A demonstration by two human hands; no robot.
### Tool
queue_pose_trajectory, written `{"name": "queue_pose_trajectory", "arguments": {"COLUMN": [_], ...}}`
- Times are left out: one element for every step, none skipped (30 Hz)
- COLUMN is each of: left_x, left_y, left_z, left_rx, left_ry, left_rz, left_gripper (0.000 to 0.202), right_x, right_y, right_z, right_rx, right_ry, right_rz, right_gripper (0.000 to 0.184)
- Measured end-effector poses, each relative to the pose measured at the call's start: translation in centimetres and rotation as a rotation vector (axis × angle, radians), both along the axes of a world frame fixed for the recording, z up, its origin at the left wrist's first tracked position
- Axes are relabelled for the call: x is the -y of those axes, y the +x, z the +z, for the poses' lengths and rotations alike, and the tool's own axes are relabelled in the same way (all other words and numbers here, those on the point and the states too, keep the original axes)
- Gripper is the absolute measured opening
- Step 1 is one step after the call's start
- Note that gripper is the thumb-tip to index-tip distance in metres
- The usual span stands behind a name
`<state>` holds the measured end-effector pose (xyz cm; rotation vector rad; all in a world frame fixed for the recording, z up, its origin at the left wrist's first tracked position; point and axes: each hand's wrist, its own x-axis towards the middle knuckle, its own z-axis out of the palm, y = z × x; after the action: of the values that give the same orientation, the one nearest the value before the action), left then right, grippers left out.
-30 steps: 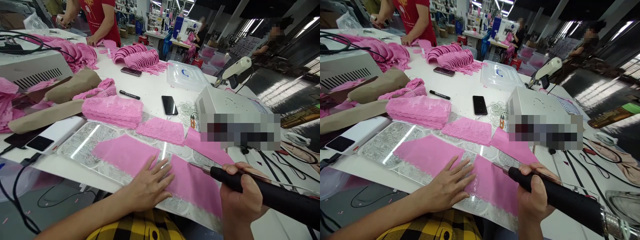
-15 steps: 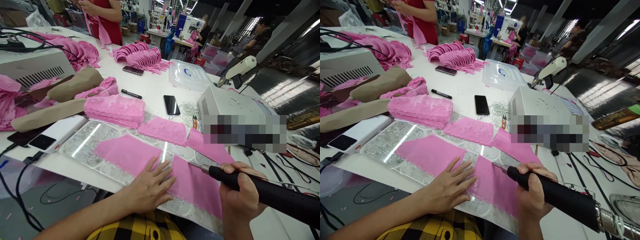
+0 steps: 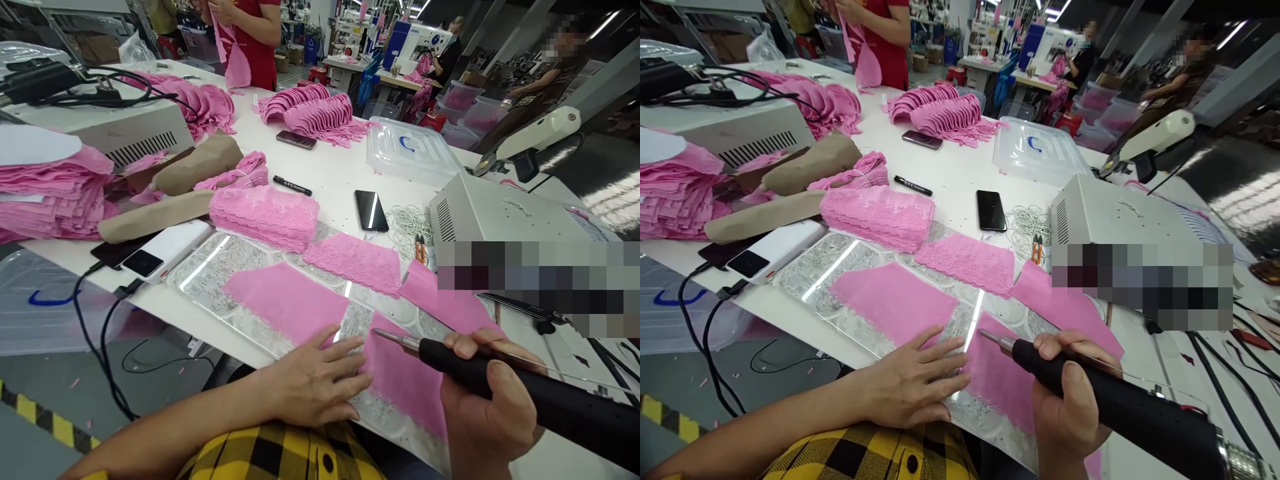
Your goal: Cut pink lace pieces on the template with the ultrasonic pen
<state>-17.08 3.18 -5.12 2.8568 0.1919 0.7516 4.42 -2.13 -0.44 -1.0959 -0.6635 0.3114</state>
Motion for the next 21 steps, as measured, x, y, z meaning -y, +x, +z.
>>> {"name": "queue_pose_trajectory", "arguments": {"left_x": [0.0,0.0,0.0,0.0,0.0,0.0,0.0,-0.1,-0.1,-0.1,-0.1,-0.1,-0.1,-0.1,-0.1,-0.1,0.0,0.0,-0.1,-0.1,-0.1], "left_y": [0.0,-0.1,-0.1,-0.1,-0.1,-0.1,-0.1,-0.1,-0.1,-0.2,-0.2,-0.2,-0.2,-0.3,-0.3,-0.4,-0.4,-0.5,-0.5,-0.5,-0.6], "left_z": [0.0,-0.1,-0.1,-0.2,-0.2,-0.2,-0.3,-0.3,-0.3,-0.3,-0.3,-0.3,-0.3,-0.3,-0.3,-0.2,-0.2,-0.1,-0.1,0.0,0.0], "left_rx": [0.004,0.007,0.008,0.008,0.009,0.011,0.014,0.015,0.014,0.008,0.002,-0.005,-0.010,-0.012,-0.011,-0.007,-0.003,-0.002,0.000,-0.002,-0.006], "left_ry": [-0.002,-0.005,-0.007,-0.010,-0.013,-0.015,-0.017,-0.019,-0.019,-0.022,-0.023,-0.025,-0.027,-0.029,-0.030,-0.030,-0.030,-0.030,-0.030,-0.031,-0.032], "left_rz": [-0.001,-0.003,-0.006,-0.009,-0.012,-0.015,-0.016,-0.018,-0.021,-0.024,-0.025,-0.024,-0.022,-0.021,-0.020,-0.021,-0.027,-0.031,-0.036,-0.040,-0.043], "left_gripper": [0.040,0.041,0.041,0.041,0.041,0.042,0.042,0.042,0.042,0.043,0.043,0.042,0.042,0.042,0.042,0.041,0.041,0.041,0.041,0.041,0.041], "right_x": [-0.1,-0.1,-0.1,-0.2,-0.1,-0.1,-0.2,-0.2,-0.2,-0.3,-0.3,-0.3,-0.3,-0.3,-0.2,0.0,0.2,0.5,0.7,1.0,1.2], "right_y": [-0.1,-0.2,-0.3,-0.3,-0.3,-0.2,-0.2,-0.1,-0.1,0.0,0.1,0.1,0.2,0.2,0.2,0.2,0.2,0.1,0.1,0.0,-0.1], "right_z": [-0.1,-0.1,-0.1,-0.2,-0.2,-0.2,-0.2,-0.2,-0.2,-0.2,-0.3,-0.3,-0.3,-0.3,-0.3,-0.2,-0.2,-0.1,-0.1,0.0,0.0], "right_rx": [0.004,0.007,0.010,0.011,0.012,0.014,0.020,0.031,0.050,0.070,0.088,0.096,0.096,0.088,0.077,0.063,0.050,0.038,0.030,0.023,0.020], "right_ry": [0.000,0.000,0.003,0.003,0.003,0.001,0.001,0.000,0.005,0.012,0.020,0.025,0.031,0.034,0.037,0.038,0.039,0.038,0.033,0.025,0.021], "right_rz": [0.010,0.014,0.014,0.012,0.006,0.002,0.000,0.004,0.012,0.023,0.035,0.046,0.050,0.053,0.052,0.051,0.051,0.053,0.058,0.067,0.075], "right_gripper": [0.013,0.013,0.012,0.012,0.012,0.012,0.012,0.012,0.011,0.011,0.011,0.011,0.011,0.012,0.012,0.012,0.012,0.012,0.013,0.013,0.013]}}
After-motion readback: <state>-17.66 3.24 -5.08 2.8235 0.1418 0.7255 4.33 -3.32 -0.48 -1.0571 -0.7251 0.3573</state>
